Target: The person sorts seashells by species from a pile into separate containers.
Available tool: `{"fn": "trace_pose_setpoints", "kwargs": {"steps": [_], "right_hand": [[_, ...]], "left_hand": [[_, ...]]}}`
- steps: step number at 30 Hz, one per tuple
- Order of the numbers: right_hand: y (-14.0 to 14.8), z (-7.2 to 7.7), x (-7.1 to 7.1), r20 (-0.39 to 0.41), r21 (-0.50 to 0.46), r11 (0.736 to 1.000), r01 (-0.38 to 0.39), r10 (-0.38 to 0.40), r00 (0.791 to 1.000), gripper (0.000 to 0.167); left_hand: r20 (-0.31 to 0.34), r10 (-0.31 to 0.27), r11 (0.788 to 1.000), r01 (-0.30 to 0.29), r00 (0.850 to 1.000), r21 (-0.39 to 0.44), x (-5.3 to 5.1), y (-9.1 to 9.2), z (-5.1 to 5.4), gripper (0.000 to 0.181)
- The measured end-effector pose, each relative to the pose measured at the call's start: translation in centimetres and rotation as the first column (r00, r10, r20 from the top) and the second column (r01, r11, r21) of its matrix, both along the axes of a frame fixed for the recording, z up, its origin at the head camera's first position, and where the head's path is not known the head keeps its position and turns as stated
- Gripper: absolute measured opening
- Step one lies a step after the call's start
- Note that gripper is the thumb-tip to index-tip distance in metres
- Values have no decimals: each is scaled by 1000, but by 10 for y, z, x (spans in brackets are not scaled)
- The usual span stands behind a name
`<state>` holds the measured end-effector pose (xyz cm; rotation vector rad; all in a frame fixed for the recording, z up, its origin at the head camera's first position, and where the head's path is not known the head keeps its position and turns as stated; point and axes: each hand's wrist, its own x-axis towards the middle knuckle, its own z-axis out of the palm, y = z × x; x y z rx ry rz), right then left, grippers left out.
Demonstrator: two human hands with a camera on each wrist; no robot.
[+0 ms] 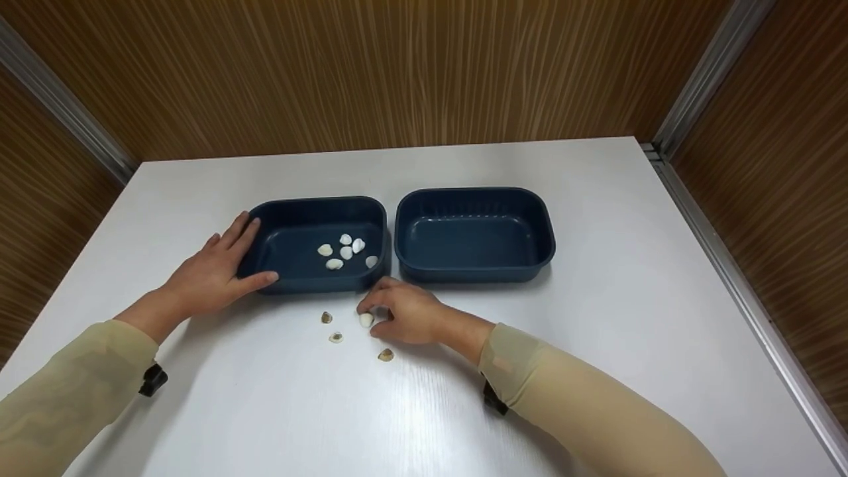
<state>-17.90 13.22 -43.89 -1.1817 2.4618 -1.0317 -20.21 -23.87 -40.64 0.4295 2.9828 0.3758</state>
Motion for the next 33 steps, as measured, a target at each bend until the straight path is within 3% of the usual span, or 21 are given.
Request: {"fn": "trace_pose_setpoints", "kwargs": {"steps": [33], "right_hand": [[-3, -1, -1, -28, 32, 999, 10, -9, 1000, 22]], "left_hand": [[9, 1, 1000, -1, 1000, -2, 0, -1, 0, 120]]}}
